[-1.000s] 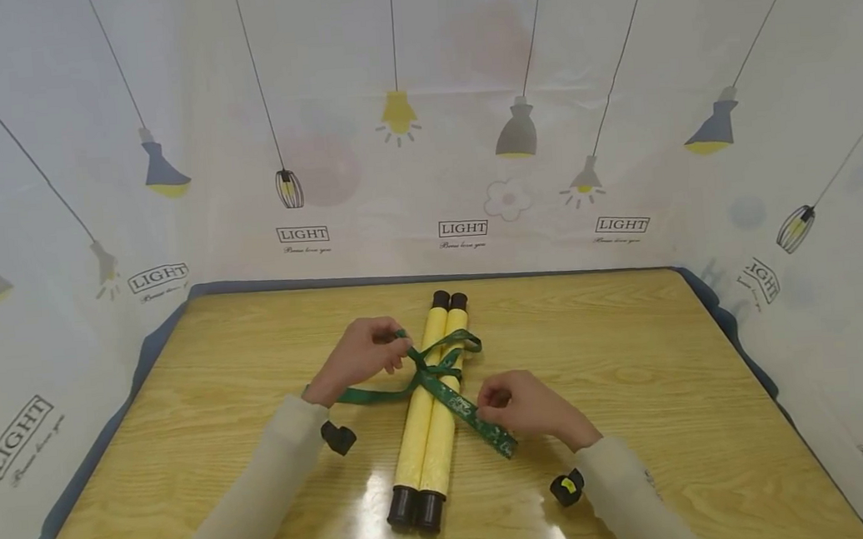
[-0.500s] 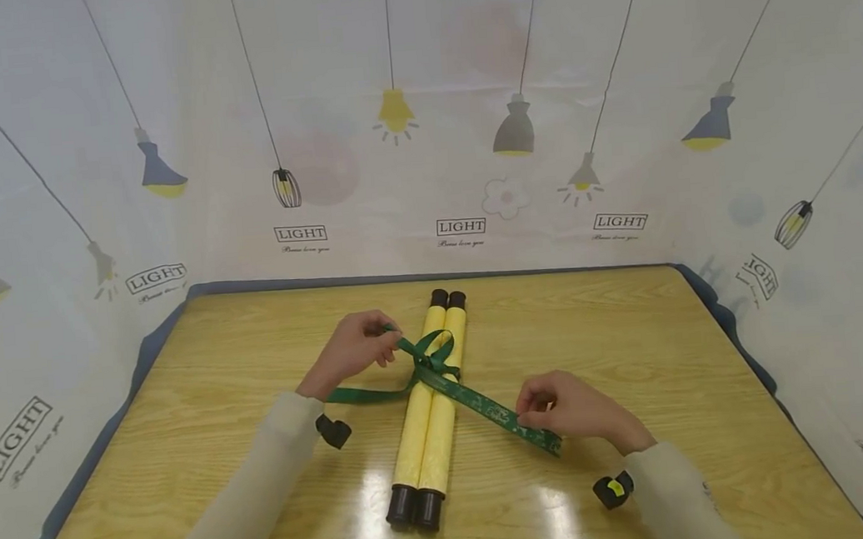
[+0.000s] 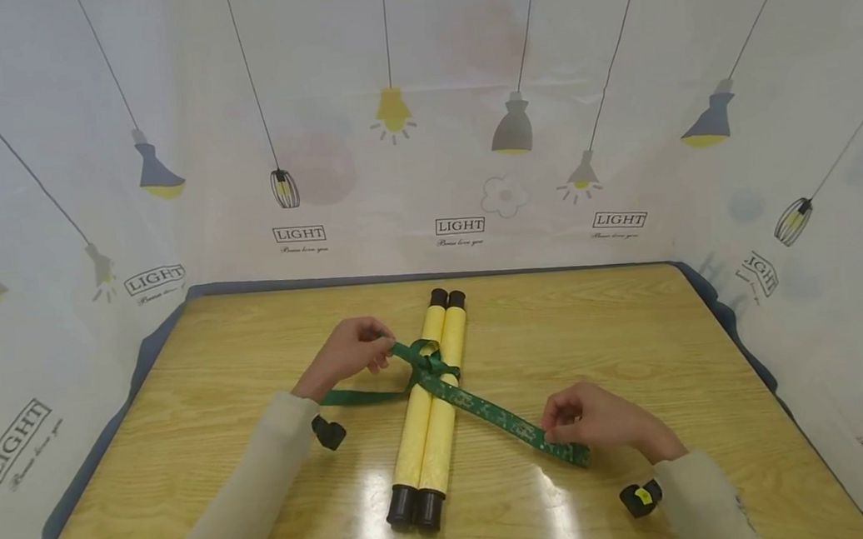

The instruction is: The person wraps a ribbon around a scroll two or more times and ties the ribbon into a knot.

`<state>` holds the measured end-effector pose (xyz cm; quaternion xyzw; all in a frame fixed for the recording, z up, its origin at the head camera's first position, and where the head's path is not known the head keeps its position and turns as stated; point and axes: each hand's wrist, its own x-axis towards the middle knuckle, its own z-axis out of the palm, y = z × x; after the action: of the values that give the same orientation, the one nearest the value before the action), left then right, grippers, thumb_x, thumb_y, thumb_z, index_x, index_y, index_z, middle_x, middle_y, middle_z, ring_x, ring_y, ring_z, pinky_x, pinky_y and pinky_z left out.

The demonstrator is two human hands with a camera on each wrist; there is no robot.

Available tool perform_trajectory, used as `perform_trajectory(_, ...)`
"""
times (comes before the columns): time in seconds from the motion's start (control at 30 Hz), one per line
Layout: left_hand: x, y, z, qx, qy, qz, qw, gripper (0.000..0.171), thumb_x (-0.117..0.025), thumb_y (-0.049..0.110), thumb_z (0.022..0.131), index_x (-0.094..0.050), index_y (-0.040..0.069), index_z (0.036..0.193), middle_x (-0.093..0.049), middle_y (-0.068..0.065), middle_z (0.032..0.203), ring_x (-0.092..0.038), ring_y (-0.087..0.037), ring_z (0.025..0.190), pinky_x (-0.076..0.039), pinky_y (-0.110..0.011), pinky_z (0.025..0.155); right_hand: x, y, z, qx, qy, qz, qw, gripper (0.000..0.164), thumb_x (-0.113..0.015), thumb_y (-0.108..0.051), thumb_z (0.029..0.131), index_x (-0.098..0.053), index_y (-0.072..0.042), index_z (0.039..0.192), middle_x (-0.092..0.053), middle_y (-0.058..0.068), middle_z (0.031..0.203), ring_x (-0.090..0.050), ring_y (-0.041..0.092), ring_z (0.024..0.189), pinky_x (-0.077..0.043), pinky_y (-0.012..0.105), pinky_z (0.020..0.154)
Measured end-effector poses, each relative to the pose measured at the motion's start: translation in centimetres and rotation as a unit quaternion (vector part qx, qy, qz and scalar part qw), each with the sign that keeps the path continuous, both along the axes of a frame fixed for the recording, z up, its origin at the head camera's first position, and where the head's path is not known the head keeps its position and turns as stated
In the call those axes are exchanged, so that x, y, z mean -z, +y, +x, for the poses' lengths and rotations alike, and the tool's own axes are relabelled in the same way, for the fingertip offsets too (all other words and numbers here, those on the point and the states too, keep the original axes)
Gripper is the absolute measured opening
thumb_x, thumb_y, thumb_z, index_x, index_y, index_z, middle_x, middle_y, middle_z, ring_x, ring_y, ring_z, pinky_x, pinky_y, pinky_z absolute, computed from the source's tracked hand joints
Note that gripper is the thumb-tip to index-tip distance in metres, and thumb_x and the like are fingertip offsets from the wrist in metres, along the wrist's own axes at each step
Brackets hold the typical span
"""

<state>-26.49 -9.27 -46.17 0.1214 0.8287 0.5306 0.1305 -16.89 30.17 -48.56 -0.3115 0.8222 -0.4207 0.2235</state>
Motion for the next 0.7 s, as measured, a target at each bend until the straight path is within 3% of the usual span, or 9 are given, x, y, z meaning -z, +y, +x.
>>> perform_trajectory(0.13, 0.4, -0.1, 0.0, -0.005, -0.014, -0.028, 0.9995, 0.016, -0.061, 0.019, 0.097, -0.067, 0.006, 0.105, -0.068, -0.017, 0.09, -0.067, -0.032, 0.077, -0.056, -0.039, 0.065, 0.2, 0.0, 0.2, 0.0, -0.023, 0.015, 1.0, 0.012, -0.062, -0.019, 0.098, -0.068, -0.01, 0.096, -0.069, 0.004, 0.086, -0.062, 0.012, 0.07, -0.054, 0.031, 0.064)
perform_trajectory(0.27, 0.6, 0.0, 0.0, -0.004, -0.017, -0.068, 0.9976, 0.019, -0.061, 0.023, 0.097, -0.068, 0.008, 0.106, -0.067, -0.008, 0.095, -0.065, -0.027, 0.082, -0.055, -0.036, 0.068, 0.1, 0.0, 0.1, 0.034, -0.03, 0.044, 0.998, 0.013, -0.058, -0.017, 0.1, -0.069, -0.01, 0.096, -0.069, 0.003, 0.09, -0.061, 0.014, 0.075, -0.053, 0.031, 0.067)
perform_trajectory(0.37, 0.5, 0.0, 0.2, -0.007, 0.002, -0.098, 0.9952, 0.023, -0.062, 0.027, 0.096, -0.069, 0.009, 0.11, -0.066, -0.004, 0.102, -0.063, -0.026, 0.092, -0.054, -0.037, 0.075, -0.4, -0.2, -0.2, 0.068, -0.014, 0.062, 0.996, 0.015, -0.056, -0.018, 0.101, -0.068, -0.011, 0.096, -0.067, 0.002, 0.088, -0.061, 0.017, 0.076, -0.052, 0.031, 0.066)
perform_trajectory(0.47, 0.2, 0.0, 0.3, -0.01, 0.054, -0.118, 0.9916, 0.027, -0.064, 0.027, 0.094, -0.071, 0.009, 0.114, -0.065, -0.004, 0.111, -0.058, -0.027, 0.105, -0.051, -0.04, 0.083, -1.0, -0.8, -0.9, 0.091, 0.012, 0.069, 0.993, 0.018, -0.057, -0.023, 0.101, -0.068, -0.01, 0.097, -0.067, 0.003, 0.087, -0.06, 0.017, 0.075, -0.051, 0.031, 0.064)
perform_trajectory(0.57, -0.3, 0.1, 0.4, -0.007, 0.125, -0.126, 0.9842, 0.026, -0.067, 0.024, 0.092, -0.072, 0.01, 0.113, -0.064, -0.007, 0.115, -0.055, -0.031, 0.108, -0.049, -0.041, 0.084, -1.7, -1.7, -1.7, 0.113, 0.04, 0.072, 0.99, 0.021, -0.06, -0.028, 0.099, -0.069, -0.008, 0.1, -0.068, 0.003, 0.09, -0.059, 0.016, 0.077, -0.051, 0.03, 0.065)
perform_trajectory(0.7, -0.8, 0.7, 0.9, 0.046, 0.204, -0.107, 0.9721, 0.02, -0.071, 0.017, 0.091, -0.073, 0.007, 0.107, -0.065, -0.009, 0.107, -0.057, -0.024, 0.091, -0.051, -0.033, 0.075, -2.5, -3.5, -3.1, 0.147, 0.071, 0.072, 0.984, 0.022, -0.062, -0.027, 0.098, -0.068, -0.007, 0.105, -0.068, 0.007, 0.093, -0.061, 0.021, 0.077, -0.052, 0.031, 0.062)
